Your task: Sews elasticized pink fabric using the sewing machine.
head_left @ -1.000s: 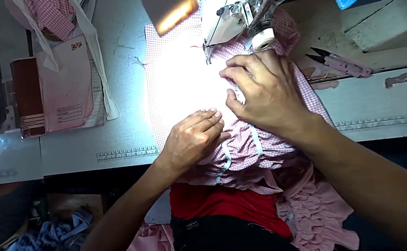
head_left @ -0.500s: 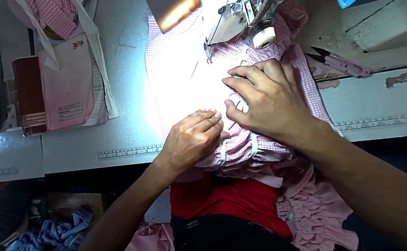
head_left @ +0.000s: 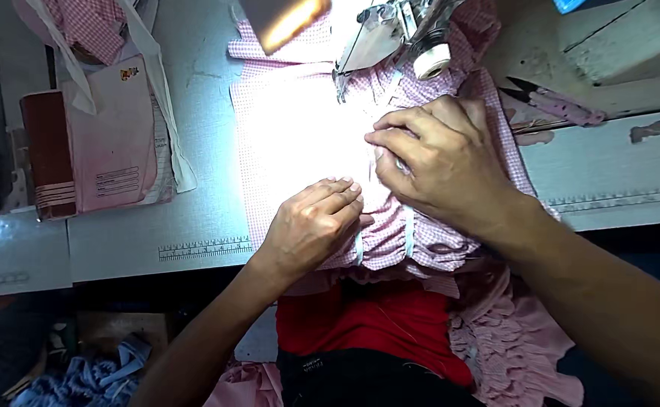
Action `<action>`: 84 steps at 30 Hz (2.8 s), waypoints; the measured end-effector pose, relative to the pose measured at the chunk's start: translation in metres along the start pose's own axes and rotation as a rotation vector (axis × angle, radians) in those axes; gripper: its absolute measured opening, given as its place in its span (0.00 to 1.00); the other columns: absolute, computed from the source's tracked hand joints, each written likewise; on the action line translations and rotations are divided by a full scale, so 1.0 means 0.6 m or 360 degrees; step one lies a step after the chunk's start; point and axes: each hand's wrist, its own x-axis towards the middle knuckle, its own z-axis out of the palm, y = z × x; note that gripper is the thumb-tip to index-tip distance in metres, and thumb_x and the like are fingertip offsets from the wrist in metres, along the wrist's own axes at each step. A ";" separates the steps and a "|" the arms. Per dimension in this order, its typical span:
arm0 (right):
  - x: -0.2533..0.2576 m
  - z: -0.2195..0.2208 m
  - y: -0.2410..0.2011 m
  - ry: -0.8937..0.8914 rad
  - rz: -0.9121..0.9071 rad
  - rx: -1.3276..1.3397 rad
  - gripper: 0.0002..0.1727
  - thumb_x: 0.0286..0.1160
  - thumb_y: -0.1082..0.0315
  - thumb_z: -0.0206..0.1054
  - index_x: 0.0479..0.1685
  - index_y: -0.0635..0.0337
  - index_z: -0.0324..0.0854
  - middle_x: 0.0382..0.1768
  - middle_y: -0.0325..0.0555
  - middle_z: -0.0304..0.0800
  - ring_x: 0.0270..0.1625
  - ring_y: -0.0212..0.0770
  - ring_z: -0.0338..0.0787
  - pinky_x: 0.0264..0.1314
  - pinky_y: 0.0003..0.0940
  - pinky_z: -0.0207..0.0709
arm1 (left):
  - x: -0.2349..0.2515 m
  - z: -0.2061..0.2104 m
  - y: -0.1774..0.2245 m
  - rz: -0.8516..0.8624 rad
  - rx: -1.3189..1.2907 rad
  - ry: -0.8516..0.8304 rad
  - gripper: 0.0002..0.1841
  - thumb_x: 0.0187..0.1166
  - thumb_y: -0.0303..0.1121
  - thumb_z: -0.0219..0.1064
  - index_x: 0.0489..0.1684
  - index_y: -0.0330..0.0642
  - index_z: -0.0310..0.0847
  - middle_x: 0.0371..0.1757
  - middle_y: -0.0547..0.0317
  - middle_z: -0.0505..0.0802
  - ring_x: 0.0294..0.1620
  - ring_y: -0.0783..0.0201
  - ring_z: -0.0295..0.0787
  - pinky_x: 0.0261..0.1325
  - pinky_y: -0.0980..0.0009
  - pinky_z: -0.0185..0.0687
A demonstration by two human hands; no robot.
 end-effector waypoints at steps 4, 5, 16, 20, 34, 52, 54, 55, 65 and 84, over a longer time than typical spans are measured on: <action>0.000 -0.005 -0.005 -0.0061 -0.0006 -0.0001 0.21 0.83 0.56 0.58 0.67 0.51 0.87 0.72 0.51 0.83 0.73 0.62 0.77 0.70 0.64 0.63 | -0.002 -0.002 -0.002 0.0012 0.0007 0.0003 0.14 0.86 0.40 0.66 0.52 0.42 0.95 0.60 0.53 0.96 0.71 0.57 0.90 0.80 0.62 0.79; 0.000 -0.005 -0.005 -0.0050 -0.0053 0.0017 0.18 0.82 0.63 0.57 0.62 0.52 0.89 0.68 0.51 0.86 0.71 0.63 0.78 0.68 0.64 0.63 | -0.002 -0.002 -0.003 0.0013 0.0004 0.0000 0.15 0.86 0.40 0.66 0.53 0.42 0.95 0.61 0.53 0.96 0.71 0.57 0.90 0.80 0.62 0.79; -0.005 -0.007 -0.010 0.0010 0.0017 -0.0084 0.18 0.86 0.60 0.55 0.56 0.53 0.91 0.65 0.46 0.90 0.76 0.64 0.75 0.75 0.69 0.55 | -0.004 -0.004 -0.003 0.0009 -0.0012 -0.0008 0.14 0.86 0.40 0.66 0.52 0.42 0.96 0.61 0.53 0.96 0.71 0.57 0.90 0.80 0.61 0.79; -0.008 -0.007 -0.016 0.0042 0.0080 -0.0184 0.25 0.83 0.45 0.56 0.66 0.46 0.89 0.83 0.47 0.77 0.89 0.71 0.58 0.84 0.82 0.35 | -0.003 -0.005 -0.003 0.0005 -0.0025 -0.0006 0.14 0.86 0.40 0.66 0.51 0.42 0.96 0.60 0.53 0.96 0.71 0.57 0.90 0.80 0.61 0.79; -0.001 -0.006 0.001 -0.0027 -0.0123 0.0059 0.16 0.84 0.68 0.57 0.56 0.54 0.91 0.62 0.48 0.90 0.60 0.59 0.83 0.59 0.59 0.67 | -0.002 -0.008 -0.002 -0.0001 -0.0057 -0.0022 0.14 0.86 0.38 0.66 0.51 0.41 0.96 0.60 0.53 0.96 0.71 0.57 0.90 0.80 0.62 0.79; 0.014 -0.006 0.011 -0.0034 0.0017 -0.0100 0.28 0.80 0.39 0.57 0.65 0.46 0.88 0.67 0.43 0.88 0.72 0.60 0.78 0.72 0.68 0.56 | 0.004 -0.010 -0.006 0.0000 -0.0029 -0.0049 0.13 0.85 0.35 0.65 0.50 0.41 0.96 0.60 0.53 0.97 0.70 0.57 0.90 0.79 0.62 0.80; 0.016 -0.011 0.009 -0.0055 -0.0051 -0.0052 0.22 0.83 0.50 0.57 0.68 0.42 0.87 0.70 0.43 0.86 0.73 0.62 0.75 0.70 0.68 0.56 | 0.005 -0.011 -0.007 0.0003 -0.0045 -0.0053 0.13 0.85 0.34 0.64 0.51 0.41 0.96 0.60 0.52 0.96 0.70 0.57 0.90 0.79 0.63 0.79; 0.016 -0.011 0.011 -0.0055 -0.0117 -0.0012 0.18 0.85 0.58 0.56 0.64 0.41 0.88 0.68 0.43 0.86 0.72 0.63 0.75 0.67 0.66 0.57 | 0.005 -0.011 -0.008 0.0001 -0.0057 -0.0051 0.13 0.85 0.34 0.64 0.51 0.41 0.96 0.60 0.52 0.96 0.70 0.57 0.90 0.79 0.63 0.79; 0.018 -0.020 0.013 -0.0129 0.0006 -0.0091 0.20 0.81 0.57 0.54 0.66 0.43 0.86 0.64 0.48 0.87 0.71 0.65 0.76 0.68 0.69 0.56 | 0.003 -0.006 -0.013 -0.0001 -0.0041 -0.0029 0.12 0.82 0.27 0.65 0.52 0.41 0.96 0.62 0.53 0.96 0.71 0.57 0.90 0.80 0.63 0.79; 0.042 -0.034 0.019 -0.0055 0.0175 -0.0219 0.18 0.88 0.57 0.54 0.59 0.53 0.86 0.58 0.62 0.87 0.72 0.77 0.74 0.72 0.81 0.51 | 0.020 -0.007 -0.036 -0.0038 -0.0062 -0.0004 0.14 0.83 0.41 0.69 0.54 0.44 0.96 0.62 0.57 0.96 0.73 0.58 0.88 0.82 0.58 0.76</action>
